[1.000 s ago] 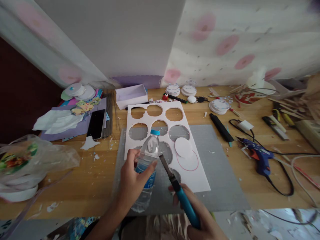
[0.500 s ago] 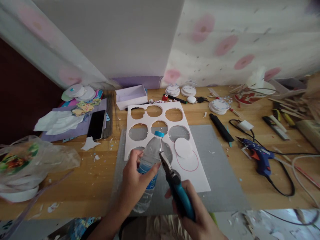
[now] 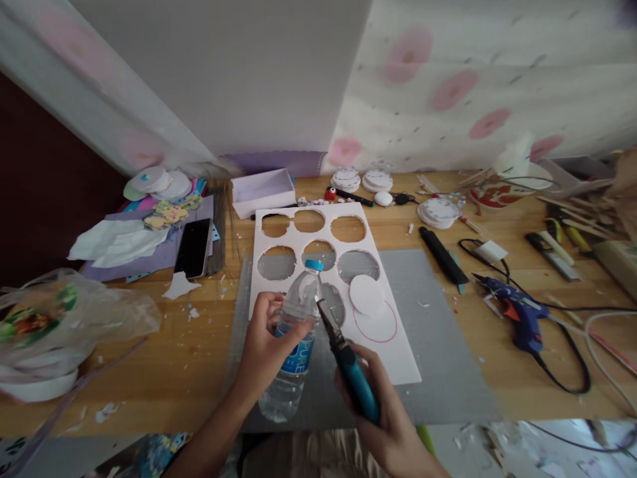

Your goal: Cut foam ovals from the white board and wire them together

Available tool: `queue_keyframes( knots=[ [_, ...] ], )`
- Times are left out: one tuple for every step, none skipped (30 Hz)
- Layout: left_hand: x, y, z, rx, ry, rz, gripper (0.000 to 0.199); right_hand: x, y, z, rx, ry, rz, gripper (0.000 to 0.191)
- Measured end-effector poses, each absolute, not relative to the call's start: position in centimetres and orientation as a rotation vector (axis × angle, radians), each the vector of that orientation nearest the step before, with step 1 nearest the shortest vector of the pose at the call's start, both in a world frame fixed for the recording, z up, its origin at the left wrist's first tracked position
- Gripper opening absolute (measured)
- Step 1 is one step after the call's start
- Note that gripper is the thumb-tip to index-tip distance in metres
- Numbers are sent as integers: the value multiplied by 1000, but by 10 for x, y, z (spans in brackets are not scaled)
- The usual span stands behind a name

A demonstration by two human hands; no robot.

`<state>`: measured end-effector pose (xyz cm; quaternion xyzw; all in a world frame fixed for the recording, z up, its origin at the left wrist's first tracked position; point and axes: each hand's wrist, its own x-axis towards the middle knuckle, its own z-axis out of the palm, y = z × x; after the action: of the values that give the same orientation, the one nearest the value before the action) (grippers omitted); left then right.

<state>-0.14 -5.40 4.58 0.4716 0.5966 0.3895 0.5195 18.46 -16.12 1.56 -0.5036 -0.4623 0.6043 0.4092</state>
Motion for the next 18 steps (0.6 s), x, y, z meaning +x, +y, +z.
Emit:
queue_keyframes(
  knots=[
    [-2,-54,46,1112,1419,939,48,185,-162,13,-1286,-1155,1534,81],
    [-2,-54,46,1095,1408,946,48,186,-164,10,-1303,-1134,1544,81],
    [-2,-55,46,1080,1399,954,48,187,-165,7,-1321,-1101,1546,81],
    [-2,-55,46,1064,1384,962,48,187,-167,5,-1340,-1062,1541,79],
    [-2,-55,47,1047,1364,970,47,188,-168,4,-1359,-1027,1540,78],
    [-1,-55,47,1027,1342,973,47,188,-168,4,-1375,-1001,1544,77],
    [-1,-56,48,1008,1322,976,46,188,-168,5,-1383,-983,1552,75],
    [0,-56,48,988,1305,978,45,187,-167,7,-1380,-970,1564,73],
    [0,-56,48,967,1289,977,44,186,-165,11,-1363,-957,1585,71],
    [1,-56,49,944,1277,974,44,185,-164,14,-1335,-942,1615,68],
    [1,-56,49,917,1268,967,44,184,-162,17,-1306,-913,1642,66],
    [1,-56,50,886,1255,959,44,183,-160,20,-1280,-876,1665,64],
    [2,-56,50,852,1234,953,44,182,-159,23,-1258,-843,1692,63],
    [2,-56,51,818,1208,948,45,181,-158,25,-1244,-820,1719,63],
    [3,-56,52,784,1182,947,45,180,-156,27,-1235,-807,1744,61],
    [3,-56,53,754,1156,946,45,180,-155,29,-1233,-798,1764,60],
    [3,-56,54,730,1134,944,45,180,-154,31,-1233,-797,1781,58],
    [3,-56,54,713,1121,941,46,180,-153,33,-1231,-798,1799,56]
  ],
)
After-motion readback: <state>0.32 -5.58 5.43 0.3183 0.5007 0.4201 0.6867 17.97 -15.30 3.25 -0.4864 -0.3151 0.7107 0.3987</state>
